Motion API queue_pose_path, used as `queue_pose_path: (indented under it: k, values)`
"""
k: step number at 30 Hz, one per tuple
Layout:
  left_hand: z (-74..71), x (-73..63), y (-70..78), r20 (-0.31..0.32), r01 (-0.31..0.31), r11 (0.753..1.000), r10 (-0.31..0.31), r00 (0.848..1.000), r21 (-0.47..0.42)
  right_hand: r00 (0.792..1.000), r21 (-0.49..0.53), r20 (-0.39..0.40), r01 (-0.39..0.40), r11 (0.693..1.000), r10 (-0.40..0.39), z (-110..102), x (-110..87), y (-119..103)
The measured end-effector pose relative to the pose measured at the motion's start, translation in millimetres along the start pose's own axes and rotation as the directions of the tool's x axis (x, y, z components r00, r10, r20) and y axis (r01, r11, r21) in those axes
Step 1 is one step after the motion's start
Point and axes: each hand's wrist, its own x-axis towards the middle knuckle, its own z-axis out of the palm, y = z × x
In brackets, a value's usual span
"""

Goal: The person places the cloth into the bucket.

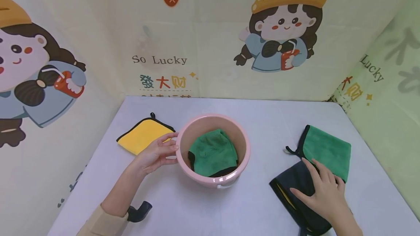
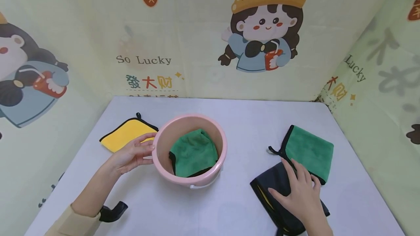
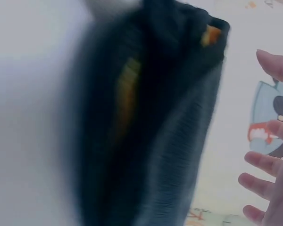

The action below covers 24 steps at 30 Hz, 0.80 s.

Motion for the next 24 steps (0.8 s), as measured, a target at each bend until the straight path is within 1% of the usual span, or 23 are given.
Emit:
queue_pose_path:
  k: [9, 12, 15, 20, 24]
  values:
    - [1.3, 0.0, 0.7, -0.001, 0.006, 1.000, -0.006, 1.000, -0.003, 0.998, -0.036, 0.060, -0.032, 0.999, 0.035, 14, -16.7, 0]
    - [1.5, -0.5, 0.4, -0.001, 0.004, 1.000, -0.004, 1.000, -0.009, 0.994, -0.035, 0.096, -0.043, 0.998, 0.047, 15, -22.0, 1]
    - [1.6, -0.8, 0.0, -0.001, 0.003, 1.000, -0.003, 1.000, -0.013, 0.985, -0.037, 0.155, -0.069, 0.997, 0.074, 14, -26.0, 1]
    - [1.6, -1.1, -0.3, -0.005, 0.004, 1.000, -0.004, 1.000, -0.012, 0.959, -0.067, 0.253, -0.112, 0.991, 0.126, 14, -28.1, 4]
    - [1.9, -1.3, 0.0, -0.007, 0.003, 1.000, -0.003, 1.000, -0.008, 0.949, -0.082, 0.283, -0.120, 0.989, 0.139, 16, -28.0, 7]
